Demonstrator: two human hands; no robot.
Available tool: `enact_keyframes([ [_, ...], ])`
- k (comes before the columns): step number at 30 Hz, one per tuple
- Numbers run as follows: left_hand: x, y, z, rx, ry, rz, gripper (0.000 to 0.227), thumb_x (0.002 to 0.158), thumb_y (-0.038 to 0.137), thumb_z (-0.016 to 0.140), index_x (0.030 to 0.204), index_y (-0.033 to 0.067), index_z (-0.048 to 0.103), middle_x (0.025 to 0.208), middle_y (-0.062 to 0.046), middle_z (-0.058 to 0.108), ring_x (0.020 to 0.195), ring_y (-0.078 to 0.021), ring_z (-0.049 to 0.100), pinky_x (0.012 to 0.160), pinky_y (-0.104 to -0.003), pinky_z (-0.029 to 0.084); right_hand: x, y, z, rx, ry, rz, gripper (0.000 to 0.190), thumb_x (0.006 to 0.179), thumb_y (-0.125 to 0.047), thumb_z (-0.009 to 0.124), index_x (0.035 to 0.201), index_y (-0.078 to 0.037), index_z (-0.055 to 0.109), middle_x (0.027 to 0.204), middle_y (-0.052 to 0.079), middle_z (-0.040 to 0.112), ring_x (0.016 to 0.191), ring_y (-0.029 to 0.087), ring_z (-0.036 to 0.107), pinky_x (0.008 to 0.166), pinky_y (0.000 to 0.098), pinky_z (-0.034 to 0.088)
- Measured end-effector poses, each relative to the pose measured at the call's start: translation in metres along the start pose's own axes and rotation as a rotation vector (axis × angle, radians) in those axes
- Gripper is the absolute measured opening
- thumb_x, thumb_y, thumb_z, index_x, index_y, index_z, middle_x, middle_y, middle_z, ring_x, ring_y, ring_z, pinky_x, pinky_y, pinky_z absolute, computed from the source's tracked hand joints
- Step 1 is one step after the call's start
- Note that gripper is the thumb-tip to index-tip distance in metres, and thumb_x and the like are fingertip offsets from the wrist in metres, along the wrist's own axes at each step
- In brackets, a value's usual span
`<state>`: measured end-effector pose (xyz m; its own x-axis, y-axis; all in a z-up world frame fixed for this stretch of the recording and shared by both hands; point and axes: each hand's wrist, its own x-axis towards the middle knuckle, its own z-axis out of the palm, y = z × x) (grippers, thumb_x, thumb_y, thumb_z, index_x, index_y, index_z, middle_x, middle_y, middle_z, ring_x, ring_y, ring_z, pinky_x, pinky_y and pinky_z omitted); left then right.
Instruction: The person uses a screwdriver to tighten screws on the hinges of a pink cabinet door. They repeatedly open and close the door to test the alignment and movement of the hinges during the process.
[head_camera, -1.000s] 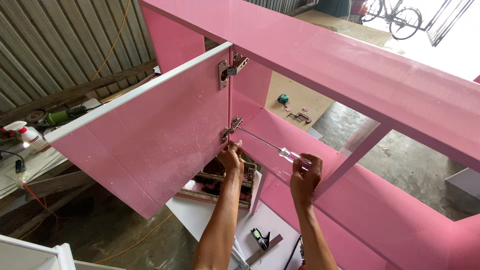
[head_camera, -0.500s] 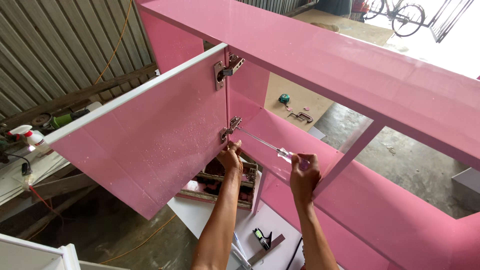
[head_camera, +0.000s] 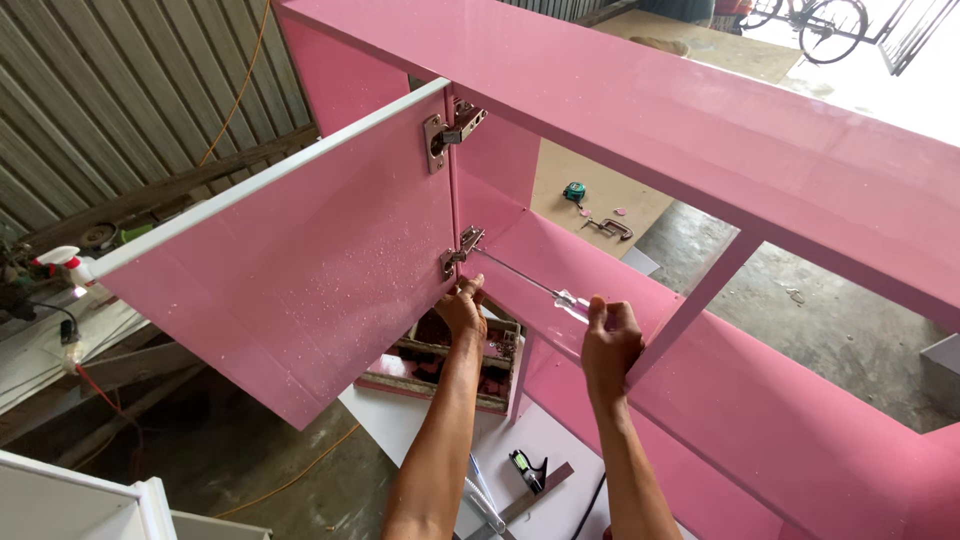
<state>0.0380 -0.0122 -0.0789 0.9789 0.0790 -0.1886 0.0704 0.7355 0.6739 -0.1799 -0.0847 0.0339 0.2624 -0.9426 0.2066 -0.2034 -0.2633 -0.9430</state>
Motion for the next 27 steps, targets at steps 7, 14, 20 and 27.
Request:
enact_keyframes([
  [7,0.01,-0.007,-0.007,-0.015,-0.006,-0.008,0.059,0.063,-0.014,0.083,0.109,0.0191,0.068,0.101,-0.002,0.056,0.089,-0.0174,0.061,0.064,-0.035,0.068,-0.004,0.014,0.002,0.068,-0.035,-0.355,0.038,0.086,-0.017,0.083,0.121,-0.014,0.069,0.114,0.017,0.061,0.102,0.04,0.066,0.082,0.048,0.059],
  [14,-0.001,0.0,-0.004,-0.014,-0.015,-0.003,0.056,0.066,-0.014,0.08,0.11,0.0175,0.066,0.102,-0.002,0.053,0.091,-0.0197,0.06,0.068,-0.036,0.068,0.002,0.009,0.004,-0.026,0.012,-0.124,0.01,0.094,-0.025,0.077,0.094,-0.015,0.076,0.082,0.011,0.071,0.079,0.032,0.071,0.069,0.0417,0.056],
  [20,0.005,-0.005,-0.006,-0.011,-0.027,-0.011,0.057,0.066,-0.014,0.081,0.111,0.0179,0.066,0.103,-0.002,0.055,0.093,-0.0207,0.061,0.07,-0.037,0.069,-0.006,0.013,0.001,0.046,-0.043,-0.178,0.027,0.088,-0.021,0.08,0.111,-0.017,0.068,0.102,0.011,0.065,0.094,0.034,0.067,0.078,0.0438,0.057],
  [27,-0.003,0.003,-0.004,0.021,-0.024,-0.006,0.056,0.067,-0.012,0.082,0.111,0.0201,0.067,0.099,0.0,0.055,0.088,-0.0186,0.061,0.069,-0.035,0.067,-0.01,-0.006,-0.002,-0.062,-0.021,-0.086,0.023,0.094,-0.036,0.078,0.091,-0.013,0.073,0.085,0.013,0.075,0.085,0.04,0.071,0.076,0.0486,0.055],
])
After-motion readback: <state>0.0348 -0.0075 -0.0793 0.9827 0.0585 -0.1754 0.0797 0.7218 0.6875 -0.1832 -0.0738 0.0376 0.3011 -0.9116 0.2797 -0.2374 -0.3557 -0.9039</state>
